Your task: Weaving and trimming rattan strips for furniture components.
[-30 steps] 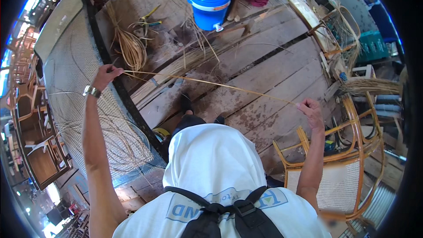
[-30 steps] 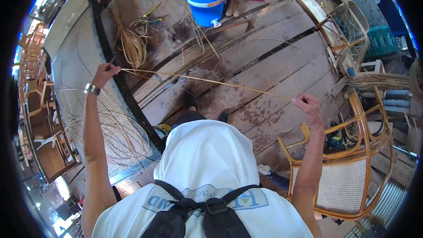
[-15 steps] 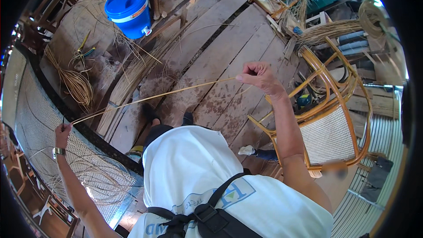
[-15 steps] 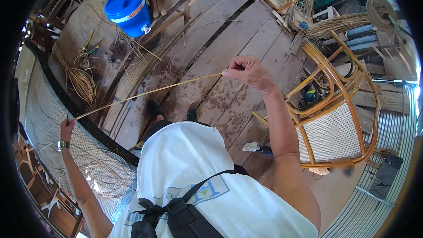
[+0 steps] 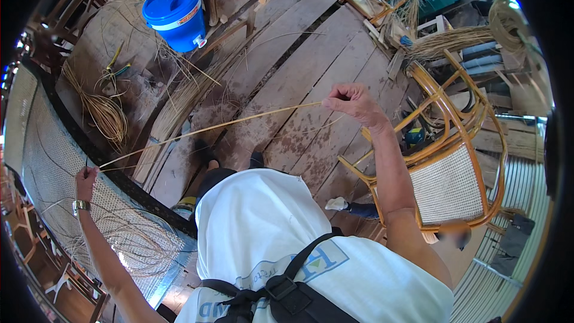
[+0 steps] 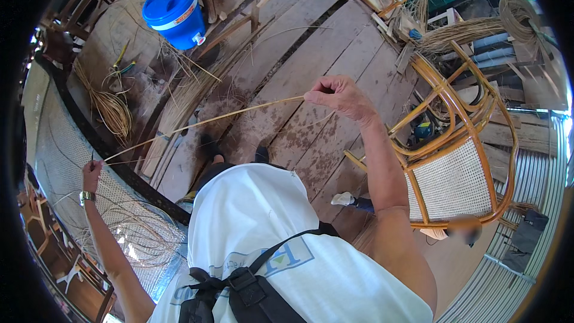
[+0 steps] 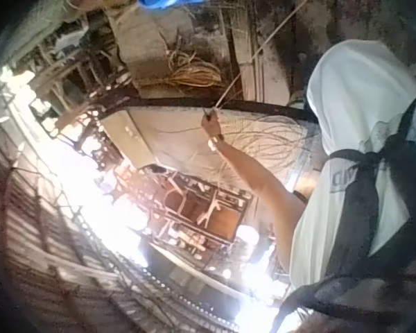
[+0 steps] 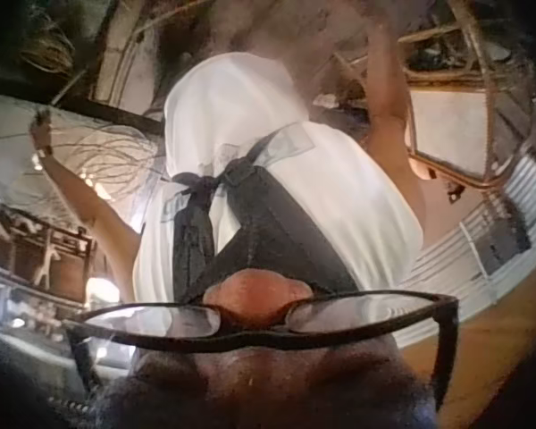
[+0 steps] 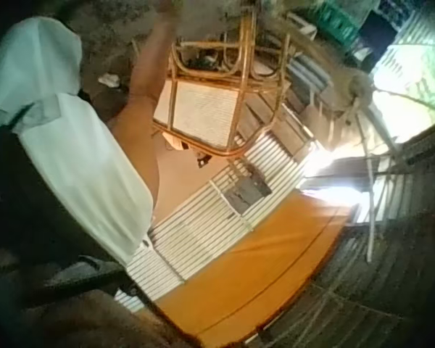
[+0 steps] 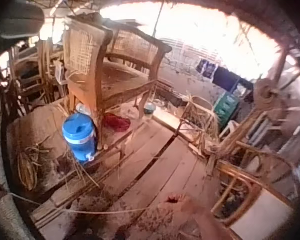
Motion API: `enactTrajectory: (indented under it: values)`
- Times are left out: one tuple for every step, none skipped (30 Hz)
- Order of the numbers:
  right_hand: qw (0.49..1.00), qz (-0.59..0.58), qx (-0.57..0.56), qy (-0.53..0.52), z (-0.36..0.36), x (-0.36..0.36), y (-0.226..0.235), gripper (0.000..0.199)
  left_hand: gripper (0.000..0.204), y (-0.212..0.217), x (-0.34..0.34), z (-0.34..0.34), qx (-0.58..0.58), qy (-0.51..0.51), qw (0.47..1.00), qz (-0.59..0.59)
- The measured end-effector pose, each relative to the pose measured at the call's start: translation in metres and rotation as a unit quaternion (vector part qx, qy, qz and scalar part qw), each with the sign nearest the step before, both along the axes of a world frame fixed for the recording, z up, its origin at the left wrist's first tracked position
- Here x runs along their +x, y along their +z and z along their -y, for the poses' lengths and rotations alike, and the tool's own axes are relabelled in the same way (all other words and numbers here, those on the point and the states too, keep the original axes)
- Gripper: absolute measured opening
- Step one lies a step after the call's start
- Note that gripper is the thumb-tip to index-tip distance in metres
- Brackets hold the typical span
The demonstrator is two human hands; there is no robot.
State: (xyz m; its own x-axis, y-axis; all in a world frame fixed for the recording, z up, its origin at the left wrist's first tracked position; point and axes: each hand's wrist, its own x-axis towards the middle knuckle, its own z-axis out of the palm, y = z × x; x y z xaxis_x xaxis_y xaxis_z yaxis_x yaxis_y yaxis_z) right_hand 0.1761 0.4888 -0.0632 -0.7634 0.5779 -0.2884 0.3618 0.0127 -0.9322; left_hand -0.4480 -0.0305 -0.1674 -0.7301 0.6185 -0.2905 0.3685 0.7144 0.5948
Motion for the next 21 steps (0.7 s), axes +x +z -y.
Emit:
enactTrajectory:
  values:
    - [1.000, -0.001, -0.002, 0.003, -0.001, 0.001, -0.002, 0.013, 0.035, 0.000, -0.004, 0.004, -0.010, 0.003, 1.000, -0.028]
    - [1.000, 0.010, -0.004, 0.011, -0.004, 0.003, -0.005, 0.012, 0.035, 0.002, -0.010, 0.015, -0.022, 0.010, 0.998, -0.059]
    - [1.000, 0.020, -0.006, 0.020, -0.006, 0.004, -0.009, 0.013, 0.036, 0.001, -0.021, 0.029, -0.005, 0.005, 0.997, -0.075]
    - [1.000, 0.017, -0.012, 0.023, -0.006, 0.005, -0.008, 0.013, 0.036, 0.007, -0.028, 0.037, -0.011, 0.008, 0.997, -0.078]
    - [0.999, 0.028, -0.008, 0.030, -0.008, 0.006, -0.004, 0.012, 0.038, 0.016, -0.031, 0.044, -0.037, 0.007, 0.991, -0.131]
    - [0.999, 0.039, -0.006, 0.038, -0.011, 0.007, 0.000, 0.012, 0.039, 0.028, -0.033, 0.054, -0.064, 0.005, 0.981, -0.183]
    - [0.998, 0.036, -0.011, 0.042, -0.015, 0.011, 0.002, 0.012, 0.042, 0.048, -0.027, 0.052, -0.074, 0.026, 0.980, -0.183]
    - [0.996, 0.073, 0.023, 0.045, -0.019, 0.011, 0.000, 0.011, 0.042, 0.060, -0.030, 0.070, -0.087, 0.038, 0.977, -0.191]
    - [0.991, 0.108, 0.059, 0.049, -0.024, 0.012, -0.003, 0.010, 0.043, 0.072, -0.035, 0.087, -0.107, 0.057, 0.972, -0.199]
    - [0.991, 0.106, 0.062, 0.048, -0.029, 0.013, -0.005, 0.009, 0.044, 0.083, -0.043, 0.110, -0.127, 0.078, 0.966, -0.209]
    - [0.991, 0.103, 0.065, 0.048, -0.032, 0.010, -0.008, 0.008, 0.046, 0.090, -0.048, 0.133, -0.141, 0.084, 0.961, -0.222]
    - [0.992, 0.095, 0.058, 0.060, -0.031, 0.006, -0.011, 0.008, 0.046, 0.099, -0.049, 0.140, -0.152, 0.095, 0.957, -0.228]
    - [0.997, 0.055, 0.019, 0.043, -0.029, 0.003, -0.012, 0.007, 0.047, 0.106, -0.043, 0.144, -0.170, 0.077, 0.955, -0.230]
    - [0.999, 0.017, -0.022, 0.023, -0.029, -0.001, -0.013, 0.007, 0.047, 0.112, -0.036, 0.146, -0.186, 0.058, 0.953, -0.231]
    - [0.999, 0.013, -0.027, 0.034, -0.029, -0.007, -0.014, 0.007, 0.047, 0.119, -0.028, 0.150, -0.194, 0.068, 0.950, -0.234]
    - [0.998, -0.008, -0.048, 0.028, -0.030, -0.011, -0.014, 0.008, 0.048, 0.124, -0.023, 0.149, -0.211, 0.073, 0.945, -0.237]
    - [0.997, -0.027, -0.068, 0.020, -0.031, -0.016, -0.015, 0.010, 0.048, 0.129, -0.016, 0.149, -0.227, 0.078, 0.940, -0.240]
    - [0.997, -0.029, -0.070, 0.026, -0.033, -0.020, -0.017, 0.010, 0.048, 0.132, -0.008, 0.150, -0.230, 0.083, 0.939, -0.241]
    - [0.995, -0.042, -0.089, 0.024, -0.035, -0.024, -0.019, 0.010, 0.046, 0.136, -0.003, 0.151, -0.240, 0.089, 0.936, -0.241]
    - [0.993, -0.054, -0.108, 0.020, -0.036, -0.027, -0.020, 0.011, 0.043, 0.139, 0.000, 0.153, -0.249, 0.093, 0.934, -0.240]
    - [0.992, -0.054, -0.109, 0.023, -0.037, -0.031, -0.021, 0.011, 0.044, 0.139, 0.002, 0.156, -0.248, 0.087, 0.934, -0.244]
